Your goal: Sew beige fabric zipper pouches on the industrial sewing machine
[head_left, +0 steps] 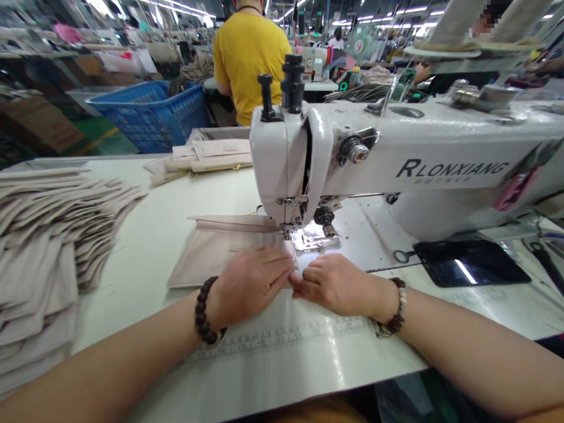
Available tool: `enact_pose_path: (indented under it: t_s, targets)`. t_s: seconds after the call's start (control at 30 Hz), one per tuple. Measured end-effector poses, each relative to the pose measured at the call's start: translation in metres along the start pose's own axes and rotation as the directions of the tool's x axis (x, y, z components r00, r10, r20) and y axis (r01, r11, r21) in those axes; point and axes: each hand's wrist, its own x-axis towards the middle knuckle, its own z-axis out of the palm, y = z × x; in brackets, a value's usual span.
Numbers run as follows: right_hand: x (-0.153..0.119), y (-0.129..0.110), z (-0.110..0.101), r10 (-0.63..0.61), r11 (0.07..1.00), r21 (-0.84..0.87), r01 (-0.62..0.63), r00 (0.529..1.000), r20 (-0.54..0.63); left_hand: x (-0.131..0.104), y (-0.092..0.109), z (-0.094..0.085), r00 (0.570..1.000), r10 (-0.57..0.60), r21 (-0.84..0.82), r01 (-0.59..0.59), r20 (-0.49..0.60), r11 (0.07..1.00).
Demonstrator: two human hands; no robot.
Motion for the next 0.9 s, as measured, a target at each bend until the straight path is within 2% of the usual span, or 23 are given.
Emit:
enact_pose_path:
  t_s: [0.13,0.27,0.5,0.7,0.83,0.9]
  targets:
    - [-0.001,0.001,-0.002,0.026,0.999,0.036,-0.028,0.998,0.052,0.000,0.003,0.002,0.987,0.112,0.120,-0.125,0.112,0.985]
    - [-0.001,-0.001,-0.003,0.029,0.998,0.059,-0.033,0.997,0.067,0.000,0.001,0.002,0.977,0.157,0.140,-0.177,0.144,0.974]
    - [0.000,-0.005,0.001,0.079,0.994,0.062,-0.085,0.993,0.089,0.002,-0.001,0.003,0.977,0.155,0.087,-0.169,0.146,0.982]
    - [0.001,-0.005,0.005,0.195,0.981,-0.008,-0.195,0.978,0.069,0.004,-0.010,0.008,0.987,0.123,0.072,-0.130,0.104,0.989]
    - [0.000,0.000,0.001,0.181,0.983,0.018,-0.182,0.982,0.049,0.000,-0.016,0.011,0.989,0.123,0.102,-0.132,0.086,0.986]
    - [-0.002,0.004,-0.001,0.171,0.985,0.038,-0.171,0.985,-0.002,-0.002,-0.017,0.013,0.991,0.113,0.107,-0.120,0.077,0.987]
